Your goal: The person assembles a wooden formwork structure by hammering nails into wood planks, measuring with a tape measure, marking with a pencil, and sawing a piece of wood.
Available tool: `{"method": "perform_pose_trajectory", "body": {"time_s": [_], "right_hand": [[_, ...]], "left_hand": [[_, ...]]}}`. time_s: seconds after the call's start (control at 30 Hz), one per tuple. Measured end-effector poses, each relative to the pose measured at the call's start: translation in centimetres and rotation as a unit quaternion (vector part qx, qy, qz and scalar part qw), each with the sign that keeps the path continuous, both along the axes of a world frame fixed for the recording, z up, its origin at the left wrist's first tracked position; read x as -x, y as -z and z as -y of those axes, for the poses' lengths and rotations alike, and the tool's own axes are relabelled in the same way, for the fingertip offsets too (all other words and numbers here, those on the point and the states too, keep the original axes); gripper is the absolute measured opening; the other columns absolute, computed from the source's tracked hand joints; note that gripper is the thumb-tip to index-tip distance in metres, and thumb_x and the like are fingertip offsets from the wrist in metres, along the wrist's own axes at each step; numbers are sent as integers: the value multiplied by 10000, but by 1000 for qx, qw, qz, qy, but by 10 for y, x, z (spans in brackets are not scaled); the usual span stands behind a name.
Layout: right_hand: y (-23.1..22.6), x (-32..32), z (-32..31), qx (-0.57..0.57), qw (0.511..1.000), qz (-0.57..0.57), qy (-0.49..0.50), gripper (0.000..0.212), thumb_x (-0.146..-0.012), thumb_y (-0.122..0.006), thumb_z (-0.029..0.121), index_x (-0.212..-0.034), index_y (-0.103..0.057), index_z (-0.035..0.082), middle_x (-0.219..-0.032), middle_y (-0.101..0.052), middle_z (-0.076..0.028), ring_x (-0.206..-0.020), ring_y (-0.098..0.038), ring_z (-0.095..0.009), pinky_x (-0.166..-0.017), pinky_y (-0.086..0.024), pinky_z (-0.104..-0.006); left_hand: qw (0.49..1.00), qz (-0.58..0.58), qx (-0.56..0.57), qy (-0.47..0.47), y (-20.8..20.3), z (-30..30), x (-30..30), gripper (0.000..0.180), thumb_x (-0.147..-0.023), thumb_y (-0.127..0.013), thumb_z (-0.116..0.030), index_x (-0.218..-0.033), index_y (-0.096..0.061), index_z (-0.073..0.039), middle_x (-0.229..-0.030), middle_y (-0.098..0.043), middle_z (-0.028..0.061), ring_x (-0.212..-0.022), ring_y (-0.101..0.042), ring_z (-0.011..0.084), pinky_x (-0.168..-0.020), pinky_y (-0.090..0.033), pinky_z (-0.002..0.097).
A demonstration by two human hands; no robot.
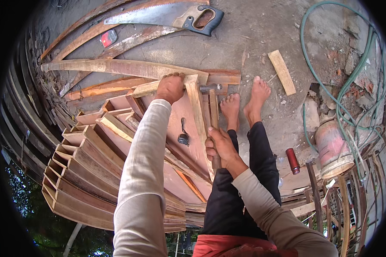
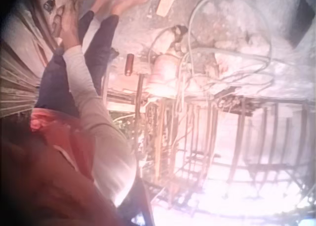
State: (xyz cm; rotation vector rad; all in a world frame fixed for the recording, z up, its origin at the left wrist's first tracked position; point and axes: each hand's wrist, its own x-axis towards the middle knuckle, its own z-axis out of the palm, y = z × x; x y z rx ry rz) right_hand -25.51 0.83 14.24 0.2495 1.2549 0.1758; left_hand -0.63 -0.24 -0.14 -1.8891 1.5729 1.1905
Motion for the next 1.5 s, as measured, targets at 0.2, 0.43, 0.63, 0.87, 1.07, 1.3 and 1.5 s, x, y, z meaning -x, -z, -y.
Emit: {"method": "perform_pose_trajectory", "body": {"time_s": [0.2, 0.43, 0.63, 0.87, 1.07, 1.3, 1.5], "right_hand": [[-5, 8, 6, 165, 976, -104, 102, 250, -1085, -526, 330, -988, -444, 114, -689, -464, -2, -489, -469, -129, -456, -451, -356], [-8, 33, 18, 178, 973, -105, 99, 287, -1075, -550, 380, -1006, -444, 123, -678, -490, -19, -476, -521, -126, -420, -479, -292], [-3, -17, -10, -10, 999, 44, 22, 281, -1081, -526, 376, -1015, -433, 119, -670, -471, -5, -483, -478, -131, -427, -460, -360], [8, -22, 31, 240, 897, -279, 245, 273, -1101, -488, 371, -976, -427, 137, -691, -488, -10, -459, -453, -130, -430, -441, -364], [2, 18, 27, 109, 994, -22, -11, 224, -1088, -500, 323, -1071, -394, 126, -673, -457, -24, -470, -458, -157, -443, -465, -386], [-9, -12, 18, 49, 997, -28, -52, 260, -1081, -524, 361, -991, -429, 137, -657, -459, -3, -437, -425, -145, -430, -432, -371], [-2, -35, 22, 178, 940, -231, 178, 283, -1073, -542, 382, -953, -444, 145, -655, -469, 1, -458, -438, -137, -440, -441, -375]], "left_hand": [[1000, -3, 14, -7, 2, 10, 2, 453, -844, -745, -139, -1273, -629, -51, -1186, -692, 194, -1145, -660, 367, -1008, -509, 456], [1000, 5, 6, -8, 1, 3, 2, 427, -850, -740, -141, -1251, -634, -37, -1203, -678, 202, -1150, -653, 366, -1008, -508, 456], [1000, -5, 5, -13, 4, 1, -1, 427, -843, -749, -149, -1238, -635, -37, -1176, -687, 192, -1134, -656, 371, -998, -510, 456], [1000, -8, 17, -8, -1, 9, 2, 335, -876, -628, -98, -1208, -658, -64, -1182, -707, 166, -1149, -667, 340, -1016, -497, 444], [1000, 10, 21, -4, -3, -2, -3, 332, -883, -629, -109, -1210, -655, -62, -1198, -701, 167, -1155, -666, 334, -1015, -498, 447], [1000, 1, 10, -1, 0, -2, -6, 317, -889, -630, -121, -1200, -662, -67, -1204, -699, 162, -1156, -665, 326, -1017, -498, 440], [1000, 3, 13, -1, -1, 11, 1, 307, -886, -628, -116, -1185, -678, -71, -1207, -702, 154, -1155, -667, 321, -1012, -500, 441]]}}
